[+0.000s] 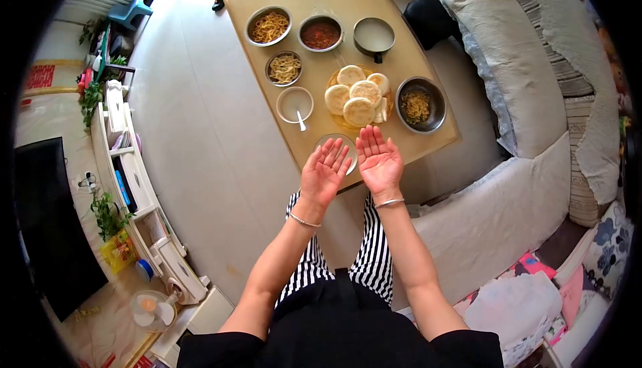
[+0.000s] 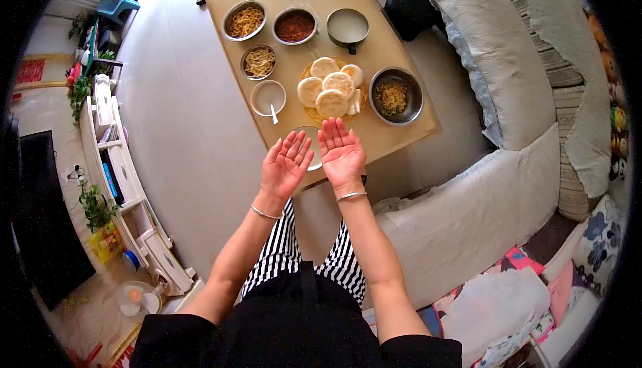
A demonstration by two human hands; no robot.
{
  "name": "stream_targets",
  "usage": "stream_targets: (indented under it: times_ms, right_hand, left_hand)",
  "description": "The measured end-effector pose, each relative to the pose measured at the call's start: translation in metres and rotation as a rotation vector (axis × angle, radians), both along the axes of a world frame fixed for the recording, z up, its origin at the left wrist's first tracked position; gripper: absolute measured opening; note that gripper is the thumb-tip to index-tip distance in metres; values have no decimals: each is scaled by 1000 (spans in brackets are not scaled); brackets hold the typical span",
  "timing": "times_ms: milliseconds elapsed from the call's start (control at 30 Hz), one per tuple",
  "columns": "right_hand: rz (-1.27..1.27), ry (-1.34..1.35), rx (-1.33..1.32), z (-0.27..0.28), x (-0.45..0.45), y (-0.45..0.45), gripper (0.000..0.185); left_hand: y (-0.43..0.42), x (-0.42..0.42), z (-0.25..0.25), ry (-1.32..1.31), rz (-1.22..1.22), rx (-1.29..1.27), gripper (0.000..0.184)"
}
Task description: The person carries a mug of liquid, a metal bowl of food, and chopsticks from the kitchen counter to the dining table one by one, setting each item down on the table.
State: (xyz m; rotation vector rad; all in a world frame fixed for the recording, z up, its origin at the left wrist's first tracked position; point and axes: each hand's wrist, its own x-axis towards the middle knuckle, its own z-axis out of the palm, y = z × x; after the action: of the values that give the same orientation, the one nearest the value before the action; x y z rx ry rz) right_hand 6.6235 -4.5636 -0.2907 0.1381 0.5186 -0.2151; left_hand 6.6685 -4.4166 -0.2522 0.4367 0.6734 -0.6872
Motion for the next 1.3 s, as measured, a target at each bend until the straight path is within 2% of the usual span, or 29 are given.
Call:
stream_targets:
  times_ms: [133, 367, 600, 667, 767, 933, 1100, 1167, 1300]
  right_hand:
    - [-59, -26, -24, 29, 2, 67, 38]
    - [-204, 5, 40, 62, 10, 157, 35]
    - [-232, 37, 61, 89, 13, 191, 29]
    - [-255, 27, 40, 89, 3, 193, 26]
    - [-306, 13, -16, 91, -25, 197, 21]
    - [-396, 12, -216, 125, -110, 225, 16]
    - [-574, -23, -142, 141, -212, 272, 18]
    - [-616, -65, -96, 150, -246, 294, 19]
    - [-712, -136, -104, 183, -307, 336, 28]
  left_hand:
    - [65, 18, 30, -13, -99, -96, 34]
    - [144, 45, 61, -28, -250, -88, 34]
    - [171, 59, 78, -49, -258, -113, 32]
    - [167, 52, 83, -41, -283, -76, 25]
    - [167, 26, 75, -80, -393, -140, 17]
    - [168, -46, 94, -58, -590, -298, 19]
    - [195, -135, 116, 13, -705, -361, 18]
    - [209, -168, 132, 42, -720, -232, 17]
    - [246, -229, 147, 97, -695, -376, 16]
